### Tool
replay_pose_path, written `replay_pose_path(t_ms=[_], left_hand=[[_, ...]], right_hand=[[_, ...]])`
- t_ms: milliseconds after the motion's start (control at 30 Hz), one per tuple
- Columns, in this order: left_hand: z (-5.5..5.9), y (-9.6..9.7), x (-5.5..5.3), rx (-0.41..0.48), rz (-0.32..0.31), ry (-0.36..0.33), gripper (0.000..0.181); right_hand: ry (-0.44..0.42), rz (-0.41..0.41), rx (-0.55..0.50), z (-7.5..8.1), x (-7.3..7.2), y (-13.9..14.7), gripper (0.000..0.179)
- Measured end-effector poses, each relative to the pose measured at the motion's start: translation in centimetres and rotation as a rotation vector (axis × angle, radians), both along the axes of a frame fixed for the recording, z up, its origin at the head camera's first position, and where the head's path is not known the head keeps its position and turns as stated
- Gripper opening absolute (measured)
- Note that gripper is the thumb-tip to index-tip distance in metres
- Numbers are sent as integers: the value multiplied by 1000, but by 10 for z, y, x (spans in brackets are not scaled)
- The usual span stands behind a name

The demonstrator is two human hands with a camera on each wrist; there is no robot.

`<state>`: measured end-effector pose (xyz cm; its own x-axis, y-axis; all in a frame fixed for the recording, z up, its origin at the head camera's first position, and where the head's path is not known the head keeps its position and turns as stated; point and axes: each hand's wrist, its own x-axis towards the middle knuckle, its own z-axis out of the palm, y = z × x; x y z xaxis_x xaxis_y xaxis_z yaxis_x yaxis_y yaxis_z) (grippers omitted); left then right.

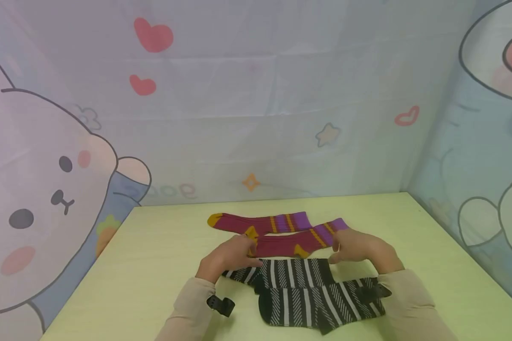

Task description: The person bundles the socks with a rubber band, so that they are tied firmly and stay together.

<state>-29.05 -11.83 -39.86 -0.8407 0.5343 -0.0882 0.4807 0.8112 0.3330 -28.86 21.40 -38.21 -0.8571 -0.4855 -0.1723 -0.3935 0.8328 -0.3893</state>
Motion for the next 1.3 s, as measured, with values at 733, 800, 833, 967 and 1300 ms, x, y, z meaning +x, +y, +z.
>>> replay_pose_path(t_ms=[733, 800, 833, 967, 1300], left_hand=[[6, 15, 19, -85, -223, -317, 28], [5, 18, 20, -97, -220, -322, 26], [4, 19, 21, -109, -226, -320, 25], [3, 23, 23, -165, -256, -281, 24], [0, 29, 23, -162, -251, -265, 46]], right_hand=[[-237, -96, 173, -1, 17, 7, 17], [-231, -99, 205, -1, 16, 8, 18], [-225, -97, 223, -2, 16, 8, 18], [-208, -85, 277, -3, 14, 10, 20], [-220, -43, 246, -8, 12, 14, 23]])
